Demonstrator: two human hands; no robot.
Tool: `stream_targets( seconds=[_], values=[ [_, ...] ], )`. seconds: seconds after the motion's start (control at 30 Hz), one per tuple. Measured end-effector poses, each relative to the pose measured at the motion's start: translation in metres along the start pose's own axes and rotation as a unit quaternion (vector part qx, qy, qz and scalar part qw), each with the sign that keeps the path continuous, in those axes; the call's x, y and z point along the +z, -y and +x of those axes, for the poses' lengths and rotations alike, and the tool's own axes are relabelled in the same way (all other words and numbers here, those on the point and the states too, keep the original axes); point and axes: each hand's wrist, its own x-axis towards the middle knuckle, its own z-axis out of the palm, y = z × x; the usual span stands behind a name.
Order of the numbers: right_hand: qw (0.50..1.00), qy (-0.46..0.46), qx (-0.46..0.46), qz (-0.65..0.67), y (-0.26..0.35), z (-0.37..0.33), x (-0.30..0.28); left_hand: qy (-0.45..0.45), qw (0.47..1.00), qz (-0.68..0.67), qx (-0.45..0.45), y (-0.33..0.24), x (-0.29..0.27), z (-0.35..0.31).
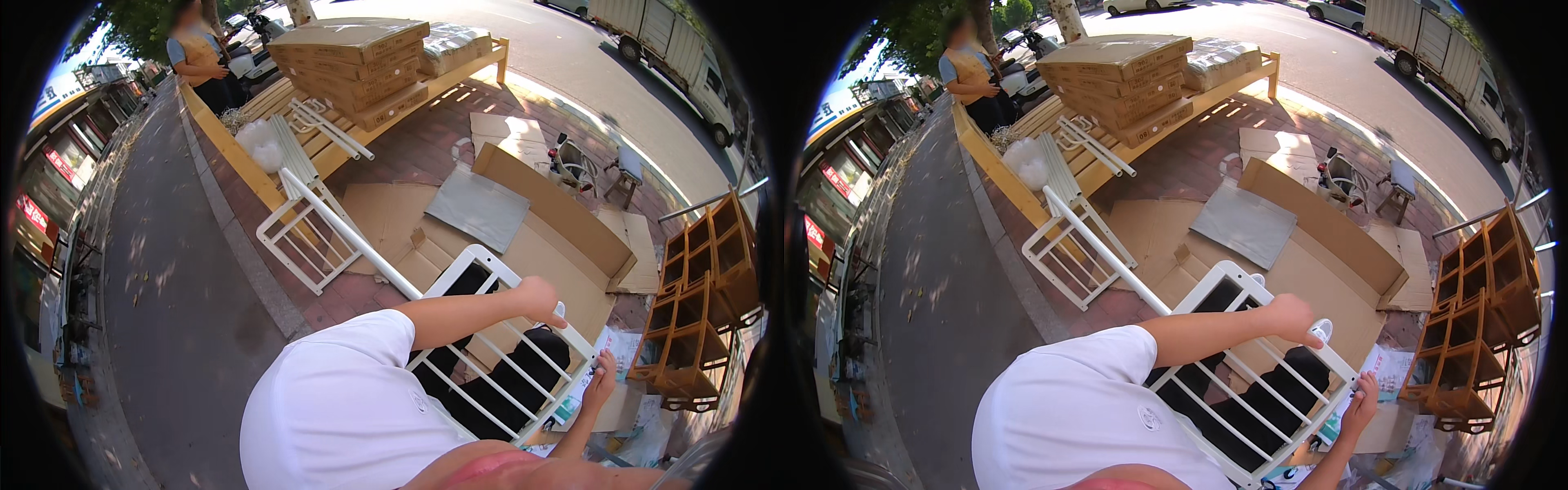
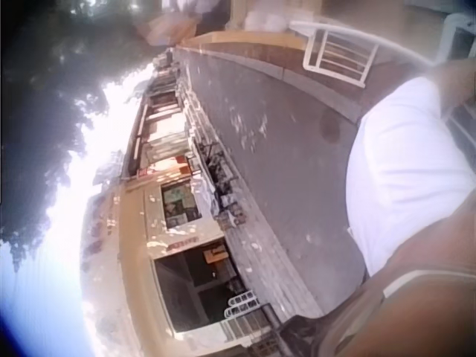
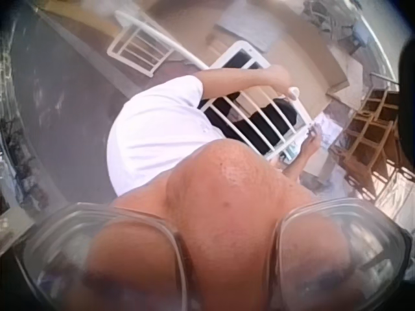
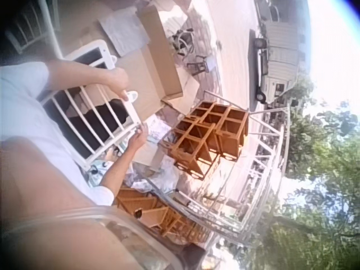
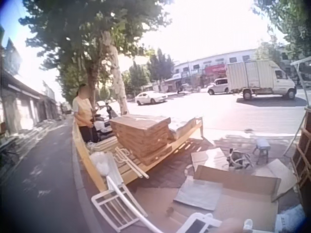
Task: The person assembles a white metal chair frame on a sidewalk. They attach wheels to the base, insert a long white pole into the frame, and use a cordless drill to secure components. The person then attaches additional metal bars and tightens screws by hand.
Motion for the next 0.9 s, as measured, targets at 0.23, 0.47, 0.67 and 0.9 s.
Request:
stream_targets(
  seconds=[0.23, 0.47, 0.67, 0.9],
  values=[
    [0.991, -0.047, 0.083, 0.095, -0.008, 0.001, -0.011, -0.016, 1.0, 0.0, 0.018, 0.0, -0.01, -0.011],
    [0.839, -0.298, 0.258, 0.375, -0.009, -0.021, -0.085, 0.042, 0.999, 0.025, -0.015, 0.002, -0.007, -0.002],
    [0.808, -0.325, 0.471, 0.139, 0.011, -0.214, -0.15, 0.027, 0.997, 0.064, -0.029, -0.004, 0.006, 0.001],
    [0.559, -0.218, 0.73, 0.327, 0.068, -0.481, 0.057, 0.002, 0.998, 0.045, -0.039, -0.008, 0.015, 0.004]
  ],
)
